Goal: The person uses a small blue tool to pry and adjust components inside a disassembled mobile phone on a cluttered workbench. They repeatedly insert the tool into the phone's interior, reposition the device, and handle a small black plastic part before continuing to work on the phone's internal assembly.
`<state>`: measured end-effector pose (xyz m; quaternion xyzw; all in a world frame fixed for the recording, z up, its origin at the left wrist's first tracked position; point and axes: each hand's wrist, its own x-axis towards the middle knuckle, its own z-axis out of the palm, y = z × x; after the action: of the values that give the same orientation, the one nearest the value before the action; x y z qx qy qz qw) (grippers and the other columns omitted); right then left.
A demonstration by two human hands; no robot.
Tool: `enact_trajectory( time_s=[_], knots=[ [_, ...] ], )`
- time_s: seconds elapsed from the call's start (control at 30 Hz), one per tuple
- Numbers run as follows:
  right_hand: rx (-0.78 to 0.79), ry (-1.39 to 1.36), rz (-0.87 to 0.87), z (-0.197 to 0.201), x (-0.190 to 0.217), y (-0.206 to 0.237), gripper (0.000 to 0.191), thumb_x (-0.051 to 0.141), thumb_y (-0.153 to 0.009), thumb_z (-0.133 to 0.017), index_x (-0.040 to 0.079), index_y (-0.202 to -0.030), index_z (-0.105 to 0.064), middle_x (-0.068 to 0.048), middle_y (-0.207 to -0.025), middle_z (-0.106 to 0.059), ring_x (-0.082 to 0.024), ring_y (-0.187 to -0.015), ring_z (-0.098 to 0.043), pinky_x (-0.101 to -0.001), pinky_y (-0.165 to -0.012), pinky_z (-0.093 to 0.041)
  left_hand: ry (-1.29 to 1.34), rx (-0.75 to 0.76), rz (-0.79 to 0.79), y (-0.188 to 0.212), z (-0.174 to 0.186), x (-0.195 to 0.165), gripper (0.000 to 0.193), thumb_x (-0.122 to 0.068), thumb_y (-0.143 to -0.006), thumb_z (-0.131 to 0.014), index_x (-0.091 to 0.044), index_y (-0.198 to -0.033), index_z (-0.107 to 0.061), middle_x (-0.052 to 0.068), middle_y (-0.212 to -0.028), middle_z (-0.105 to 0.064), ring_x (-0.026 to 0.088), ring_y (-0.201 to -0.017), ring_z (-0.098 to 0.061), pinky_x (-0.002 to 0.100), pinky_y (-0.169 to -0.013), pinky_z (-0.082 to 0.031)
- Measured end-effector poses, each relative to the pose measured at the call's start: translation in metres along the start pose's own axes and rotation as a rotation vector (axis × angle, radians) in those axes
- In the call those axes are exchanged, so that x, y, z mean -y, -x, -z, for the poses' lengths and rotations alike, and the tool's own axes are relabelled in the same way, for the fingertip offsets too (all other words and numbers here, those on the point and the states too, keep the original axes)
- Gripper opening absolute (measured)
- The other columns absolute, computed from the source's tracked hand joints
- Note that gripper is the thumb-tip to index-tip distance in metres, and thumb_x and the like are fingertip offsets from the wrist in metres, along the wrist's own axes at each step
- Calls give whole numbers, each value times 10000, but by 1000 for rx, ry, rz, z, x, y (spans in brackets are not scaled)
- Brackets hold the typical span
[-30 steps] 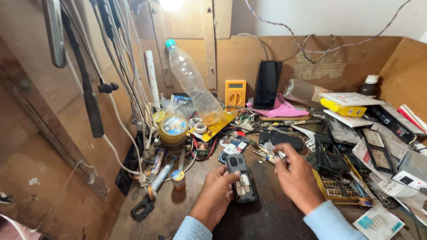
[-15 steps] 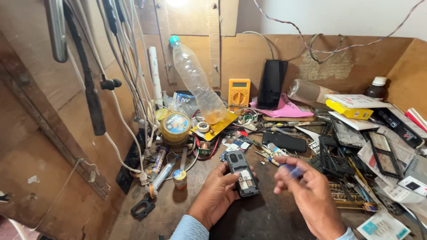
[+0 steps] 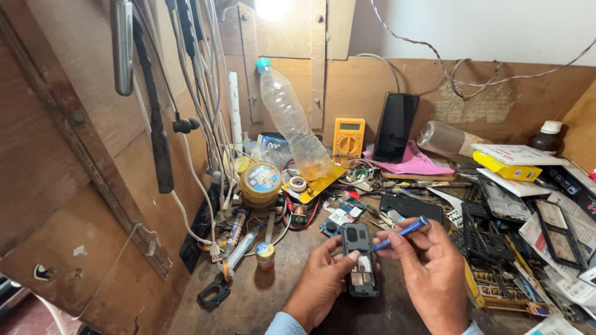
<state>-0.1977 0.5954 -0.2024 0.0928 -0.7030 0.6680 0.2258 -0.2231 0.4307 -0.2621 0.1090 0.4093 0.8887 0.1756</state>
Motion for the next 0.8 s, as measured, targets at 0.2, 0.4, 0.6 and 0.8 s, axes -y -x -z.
enact_trajectory(
  time_s=[0.2,0.4,0.6,0.8],
  knots=[
    [-72,-64,-18,7,28,5,365,45,-984,-556,-31,-1307,-404,-224,-1004,-716,-280,-870,-774,-386,-740,-663,76,-124,42,20,-28,-10,584,-43,-867,-615,-115,-1410,-412,152,-1026,-752,287,-841,-771,428,-718,-666],
    [-77,-51,24,29,46,16,603,-5,-949,-565,36,-1480,-281,-211,-1017,-689,-278,-856,-750,-386,-717,-650,-55,-244,15,29,-67,0,454,-165,-954,-648,18,-1340,-493,180,-936,-733,275,-694,-764,403,-557,-648],
    [-53,28,124,43,45,10,606,-37,-945,-606,45,-1474,-323,-170,-998,-699,-241,-844,-751,-351,-711,-651,-183,-161,4,29,-76,20,227,-94,-942,-664,42,-1124,-674,145,-846,-746,214,-669,-743,378,-562,-651],
    [-18,97,191,42,41,6,580,-25,-951,-626,62,-1466,-373,-122,-942,-719,-185,-831,-759,-314,-693,-647,-179,-156,79,23,-87,26,197,-67,-942,-649,55,-1092,-687,131,-829,-750,207,-656,-741,366,-567,-651]
  ],
)
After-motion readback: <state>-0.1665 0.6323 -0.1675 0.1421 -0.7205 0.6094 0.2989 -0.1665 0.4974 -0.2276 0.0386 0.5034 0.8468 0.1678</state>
